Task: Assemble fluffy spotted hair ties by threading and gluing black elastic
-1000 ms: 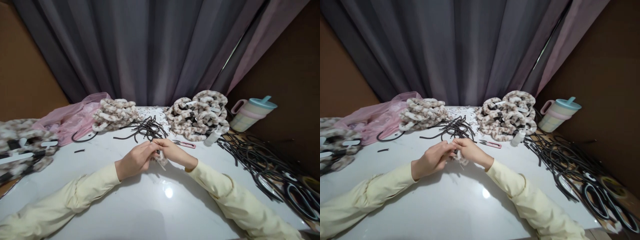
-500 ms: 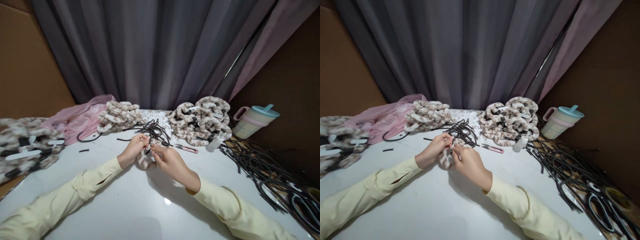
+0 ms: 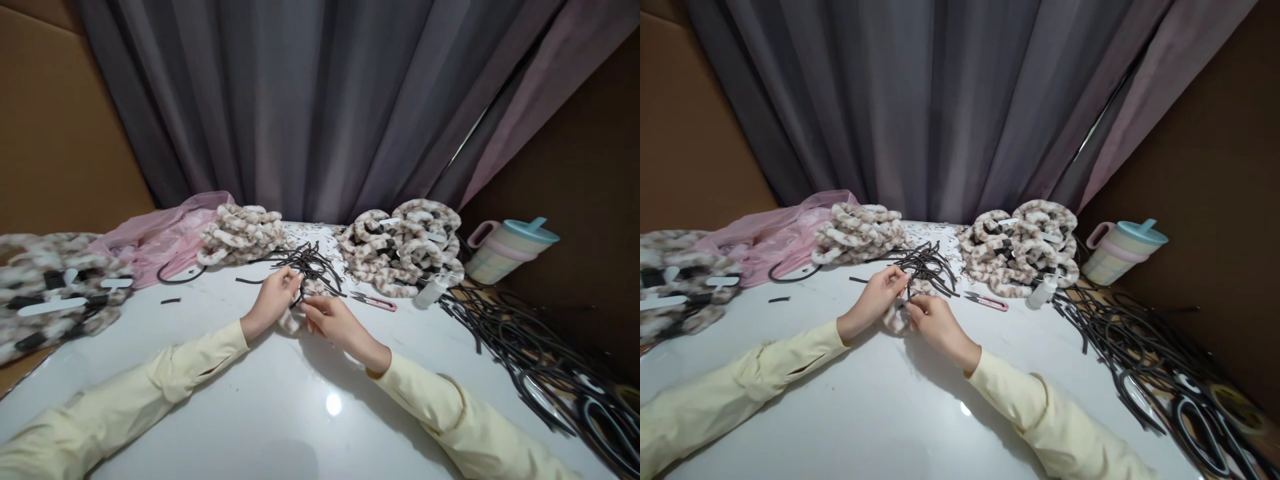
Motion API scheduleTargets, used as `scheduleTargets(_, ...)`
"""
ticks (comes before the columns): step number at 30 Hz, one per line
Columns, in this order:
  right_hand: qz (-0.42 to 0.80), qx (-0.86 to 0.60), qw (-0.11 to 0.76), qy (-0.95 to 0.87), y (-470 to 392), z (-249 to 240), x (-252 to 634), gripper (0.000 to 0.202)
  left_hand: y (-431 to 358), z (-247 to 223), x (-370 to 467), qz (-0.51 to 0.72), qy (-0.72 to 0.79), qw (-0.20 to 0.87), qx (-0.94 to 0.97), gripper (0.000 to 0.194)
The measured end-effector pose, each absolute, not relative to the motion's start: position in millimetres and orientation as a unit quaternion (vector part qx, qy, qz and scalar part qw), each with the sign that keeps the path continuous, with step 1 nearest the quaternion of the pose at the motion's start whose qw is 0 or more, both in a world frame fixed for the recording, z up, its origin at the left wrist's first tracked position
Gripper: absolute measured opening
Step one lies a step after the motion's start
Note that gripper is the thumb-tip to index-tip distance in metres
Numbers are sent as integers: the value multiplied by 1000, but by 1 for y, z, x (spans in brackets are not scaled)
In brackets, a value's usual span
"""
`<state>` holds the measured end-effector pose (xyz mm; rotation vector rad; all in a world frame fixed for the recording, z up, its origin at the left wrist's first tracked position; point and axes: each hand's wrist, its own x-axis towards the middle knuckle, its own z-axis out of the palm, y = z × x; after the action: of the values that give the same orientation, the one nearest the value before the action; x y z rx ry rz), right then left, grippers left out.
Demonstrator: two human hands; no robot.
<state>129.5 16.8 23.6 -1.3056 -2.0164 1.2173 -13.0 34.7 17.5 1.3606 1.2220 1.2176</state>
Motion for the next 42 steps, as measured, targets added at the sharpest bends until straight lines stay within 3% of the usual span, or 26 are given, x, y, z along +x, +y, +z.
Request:
scheduleTargets(4, 385, -471, 229, -760, 16, 31, 134, 34, 37, 6, -18, 436, 425, 137, 781, 17)
scheduleTargets(9, 292, -492, 210, -793, 16, 36, 137, 25, 40, -3, -23, 358, 376, -17, 854, 23)
scheduleTargets(15, 220, -496, 172, -822, 11, 43, 141, 20, 40, -1, -23, 320, 380, 24, 867, 21)
scheduleTargets(20, 162, -509, 209, -819, 27, 46, 153, 19, 30, 14, -15, 380, 398, 120, 827, 20)
scheduleTargets(26, 193, -457, 236, -835, 45, 34, 158, 20, 12, 28, -7, 377, 432, 240, 784, 17)
scheduleTargets(38, 304, -399, 259, -825, 56, 21, 155, 25, 10, 20, -7, 404, 433, 209, 778, 12)
scheduleTargets(42, 278, -408, 306, -814, 52, 23, 155, 15, 14, 20, -8, 420, 450, 255, 746, 16)
